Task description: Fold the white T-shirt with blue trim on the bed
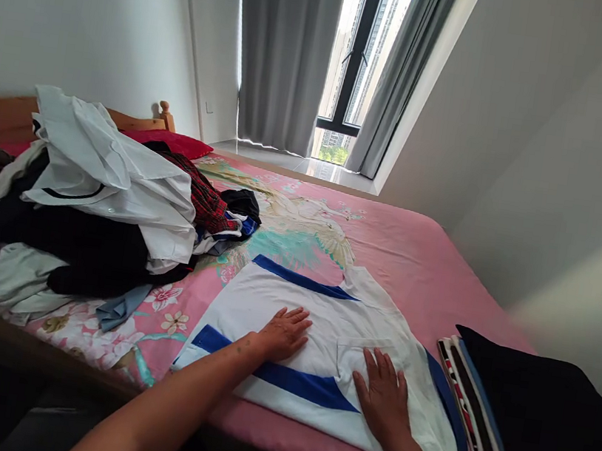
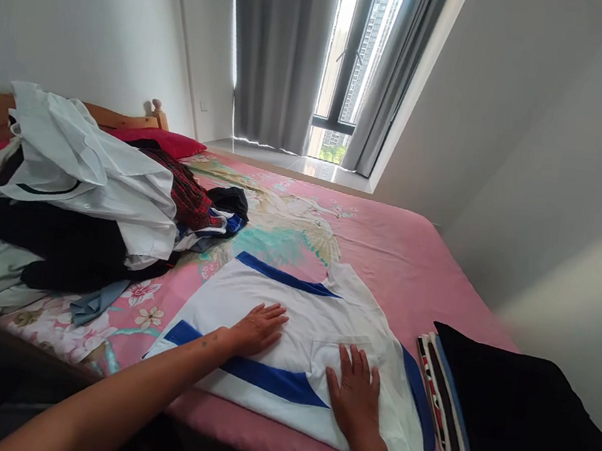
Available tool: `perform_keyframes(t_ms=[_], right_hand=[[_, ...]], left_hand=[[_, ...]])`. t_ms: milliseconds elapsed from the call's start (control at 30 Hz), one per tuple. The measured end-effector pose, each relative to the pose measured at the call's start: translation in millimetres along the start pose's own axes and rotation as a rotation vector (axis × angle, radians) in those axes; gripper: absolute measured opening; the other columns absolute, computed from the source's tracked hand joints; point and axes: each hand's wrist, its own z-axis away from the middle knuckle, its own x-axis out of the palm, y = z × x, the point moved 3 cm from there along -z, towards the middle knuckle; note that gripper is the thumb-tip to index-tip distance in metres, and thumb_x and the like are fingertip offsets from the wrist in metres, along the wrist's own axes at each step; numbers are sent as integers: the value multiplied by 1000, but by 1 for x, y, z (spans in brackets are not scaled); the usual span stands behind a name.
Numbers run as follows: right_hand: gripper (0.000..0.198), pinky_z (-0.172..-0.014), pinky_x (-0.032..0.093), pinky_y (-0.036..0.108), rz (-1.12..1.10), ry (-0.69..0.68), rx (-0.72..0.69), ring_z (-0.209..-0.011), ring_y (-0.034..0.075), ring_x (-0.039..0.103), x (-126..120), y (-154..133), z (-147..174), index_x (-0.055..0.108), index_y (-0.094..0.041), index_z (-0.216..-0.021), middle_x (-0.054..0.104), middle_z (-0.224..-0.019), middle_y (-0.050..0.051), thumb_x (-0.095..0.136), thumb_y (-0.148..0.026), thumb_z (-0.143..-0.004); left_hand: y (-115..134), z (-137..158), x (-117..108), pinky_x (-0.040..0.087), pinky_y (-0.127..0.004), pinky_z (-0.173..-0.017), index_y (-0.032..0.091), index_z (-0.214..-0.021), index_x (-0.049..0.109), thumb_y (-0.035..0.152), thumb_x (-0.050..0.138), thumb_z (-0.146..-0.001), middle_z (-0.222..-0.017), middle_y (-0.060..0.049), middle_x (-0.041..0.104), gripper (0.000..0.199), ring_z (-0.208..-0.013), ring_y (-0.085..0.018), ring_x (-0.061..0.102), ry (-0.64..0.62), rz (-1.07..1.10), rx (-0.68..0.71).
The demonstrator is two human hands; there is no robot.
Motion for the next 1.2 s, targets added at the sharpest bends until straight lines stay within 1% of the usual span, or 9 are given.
perform_keyframes(t_ms=[133,267,333,467,567,700,867,1067,1200], right_hand=[[57,-109,17,49,-10,37,-7,-137,22,19,0,1,0,35,-26,-140,30,-147,2,26,-52,-90],[55,-109,16,49,-19,51,-9,-137,22,19,-2,0,-2,36,-26,-139,31,-146,3,27,-51,-90],[55,-109,16,49,-26,56,-8,-137,22,19,-2,0,-3,36,-26,-139,31,-146,2,28,-51,-90],[55,-110,15,49,-38,61,-3,-137,21,19,-2,0,-4,36,-27,-139,30,-147,2,29,-50,-90],[55,-110,14,49,-52,38,8,-137,22,19,-3,0,-6,35,-27,-140,29,-147,1,29,-51,-90],[56,-111,13,49,-65,-12,14,-138,22,18,-6,-1,-7,34,-28,-140,28,-148,2,29,-52,-90],[56,-111,12,48,-48,-43,20,-138,22,16,-6,-2,-6,33,-28,-141,27,-148,1,26,-52,-91],[57,-111,12,49,-50,-117,28,-138,23,17,-8,-1,-9,31,-27,-141,25,-149,2,26,-51,-90],[52,-106,21,51,-103,-216,16,-127,27,37,-38,-4,-32,44,-26,-133,43,-138,8,37,-50,-87]], left_hand=[[6,-28,13,8,-56,-111,27,-139,35,50,31,-91,-150,-6,28,53,-139,-22,21,-74,9,35],[-52,-32,-2,-2,-57,-110,31,-143,23,62,28,-87,-153,-2,15,64,-141,-21,9,-169,-118,-254],[-87,-27,-18,-2,-62,-107,25,-145,21,61,25,-87,-153,-8,11,68,-141,-26,7,-177,-164,-386],[-128,-13,-48,-3,-64,-105,20,-142,32,58,38,-84,-152,-14,14,69,-140,-31,8,-196,-243,-430],[-121,1,-59,0,-55,-110,27,-138,38,55,43,-84,-152,-10,18,61,-141,-27,12,-207,-267,-208],[-86,26,-54,3,-49,-112,36,-140,31,59,37,-87,-152,-5,21,58,-140,-22,15,-214,-168,74],[-70,32,-33,8,-52,-111,33,-142,27,59,35,-87,-152,-7,19,61,-140,-24,14,-203,-86,3],[-73,0,-14,5,-55,-111,29,-143,26,60,31,-87,-152,-7,17,64,-140,-27,12,-124,-98,-31],[-75,-9,2,4,-55,-112,33,-144,23,60,28,-89,-152,-5,18,62,-140,-26,15,-20,-115,-38]])
